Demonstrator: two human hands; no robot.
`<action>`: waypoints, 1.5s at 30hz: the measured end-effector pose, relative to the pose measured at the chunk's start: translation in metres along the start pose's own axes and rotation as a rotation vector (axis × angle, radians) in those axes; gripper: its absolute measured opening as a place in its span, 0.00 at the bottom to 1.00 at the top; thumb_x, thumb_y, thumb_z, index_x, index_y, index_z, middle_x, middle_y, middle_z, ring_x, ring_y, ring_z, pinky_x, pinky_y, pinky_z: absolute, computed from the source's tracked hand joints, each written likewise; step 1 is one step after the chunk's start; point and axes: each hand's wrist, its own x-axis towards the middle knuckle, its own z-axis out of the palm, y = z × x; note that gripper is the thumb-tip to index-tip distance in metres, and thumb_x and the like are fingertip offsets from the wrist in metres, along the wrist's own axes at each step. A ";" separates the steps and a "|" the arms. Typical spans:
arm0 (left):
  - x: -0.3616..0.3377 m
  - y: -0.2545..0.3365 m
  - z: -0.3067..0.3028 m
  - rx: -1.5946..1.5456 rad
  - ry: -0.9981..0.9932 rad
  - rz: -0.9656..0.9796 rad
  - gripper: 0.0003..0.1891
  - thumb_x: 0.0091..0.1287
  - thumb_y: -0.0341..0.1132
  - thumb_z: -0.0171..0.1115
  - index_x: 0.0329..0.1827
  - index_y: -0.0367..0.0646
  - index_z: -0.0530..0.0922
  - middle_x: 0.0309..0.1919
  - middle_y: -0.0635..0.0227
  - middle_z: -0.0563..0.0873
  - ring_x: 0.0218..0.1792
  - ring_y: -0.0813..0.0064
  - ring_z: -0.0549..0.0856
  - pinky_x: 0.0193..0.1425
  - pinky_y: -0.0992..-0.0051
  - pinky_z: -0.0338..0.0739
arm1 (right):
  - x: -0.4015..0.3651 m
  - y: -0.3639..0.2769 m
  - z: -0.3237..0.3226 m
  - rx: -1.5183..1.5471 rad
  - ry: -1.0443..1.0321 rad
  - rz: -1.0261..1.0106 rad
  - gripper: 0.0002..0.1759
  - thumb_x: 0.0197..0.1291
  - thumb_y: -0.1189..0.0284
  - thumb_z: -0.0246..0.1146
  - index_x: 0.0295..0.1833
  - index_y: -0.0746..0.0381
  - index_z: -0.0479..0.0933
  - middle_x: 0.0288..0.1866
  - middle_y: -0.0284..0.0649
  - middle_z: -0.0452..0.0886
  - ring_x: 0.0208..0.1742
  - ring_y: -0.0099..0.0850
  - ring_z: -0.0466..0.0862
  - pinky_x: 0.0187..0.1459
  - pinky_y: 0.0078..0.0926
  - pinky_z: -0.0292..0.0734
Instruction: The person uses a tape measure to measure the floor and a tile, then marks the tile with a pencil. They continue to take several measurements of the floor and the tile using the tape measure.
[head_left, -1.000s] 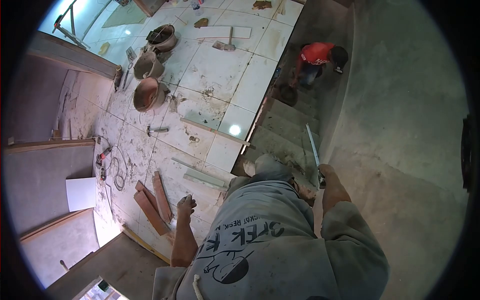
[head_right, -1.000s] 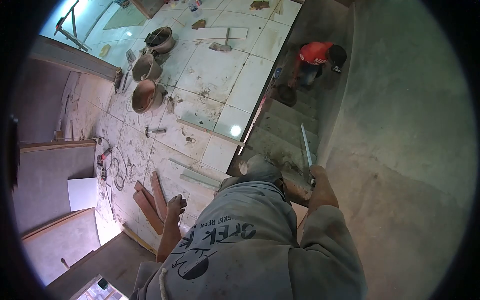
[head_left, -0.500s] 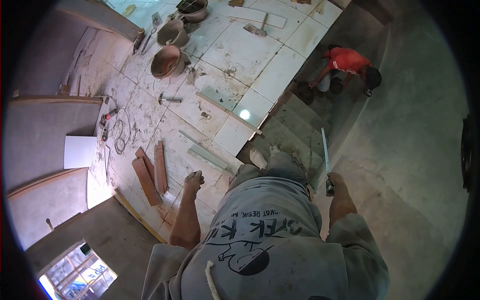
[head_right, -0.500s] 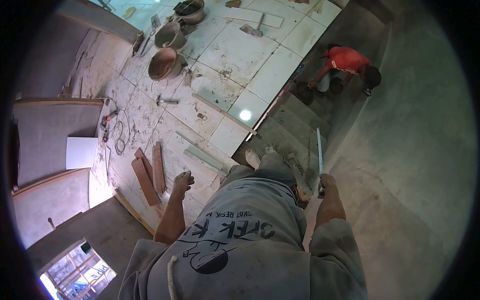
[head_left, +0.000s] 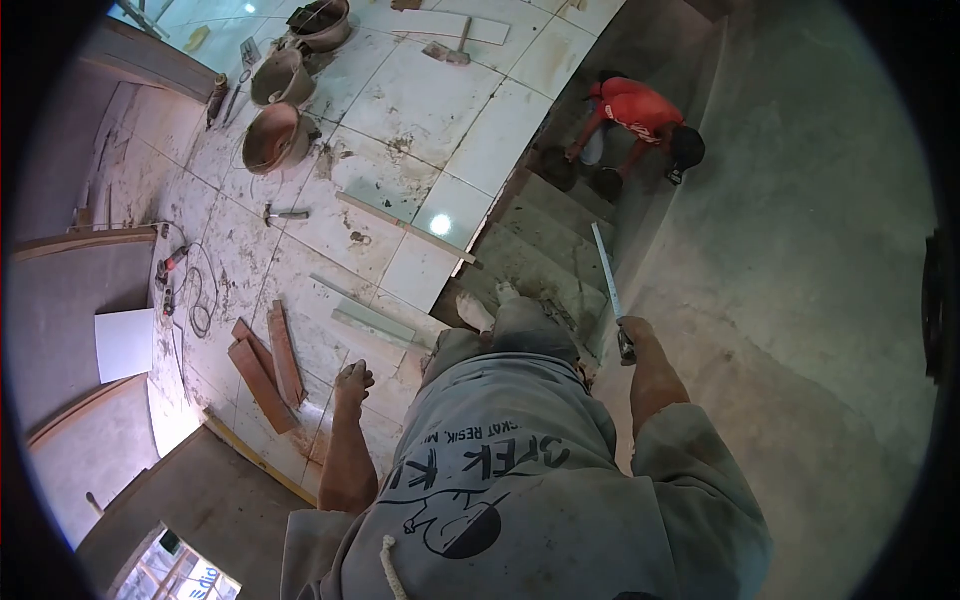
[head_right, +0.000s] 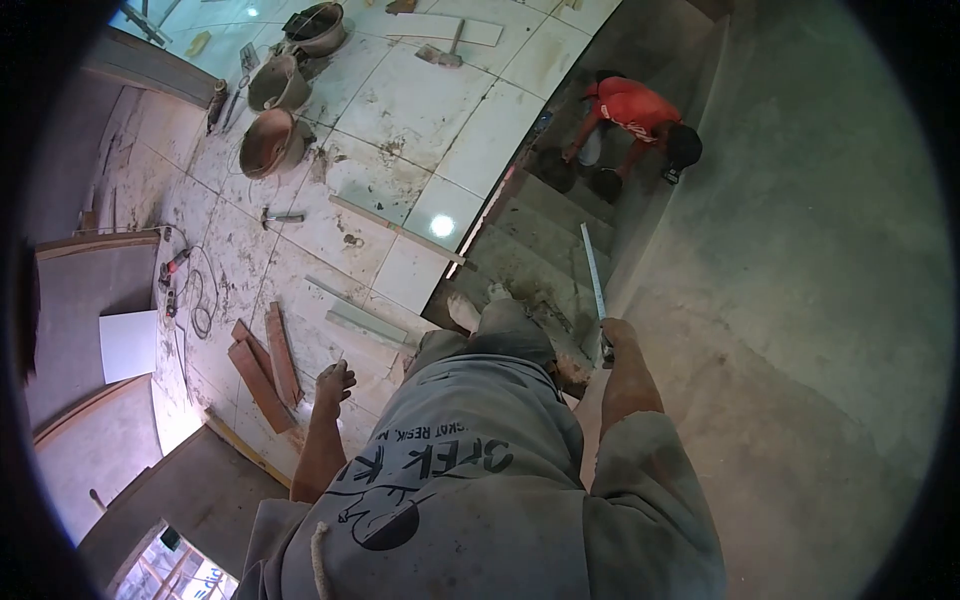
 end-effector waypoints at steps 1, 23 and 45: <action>0.001 0.001 0.000 0.001 -0.005 0.003 0.20 0.65 0.47 0.54 0.51 0.40 0.76 0.37 0.65 0.84 0.33 0.76 0.82 0.31 0.74 0.71 | -0.007 -0.002 0.001 -0.015 0.006 0.008 0.18 0.57 0.61 0.58 0.46 0.64 0.73 0.35 0.48 0.72 0.31 0.47 0.76 0.28 0.58 0.78; 0.005 0.007 -0.007 0.017 -0.032 0.017 0.22 0.66 0.51 0.53 0.54 0.45 0.74 0.42 0.65 0.83 0.39 0.74 0.82 0.40 0.69 0.72 | -0.005 0.003 0.011 -0.047 0.024 0.015 0.19 0.58 0.59 0.58 0.47 0.63 0.72 0.38 0.49 0.72 0.34 0.48 0.77 0.32 0.60 0.79; 0.009 -0.004 -0.008 -0.058 0.030 0.058 0.21 0.65 0.49 0.55 0.49 0.39 0.77 0.35 0.66 0.84 0.31 0.77 0.83 0.28 0.77 0.71 | -0.010 -0.001 0.015 -0.066 -0.030 -0.055 0.18 0.57 0.59 0.60 0.45 0.62 0.73 0.35 0.48 0.72 0.30 0.47 0.77 0.29 0.60 0.79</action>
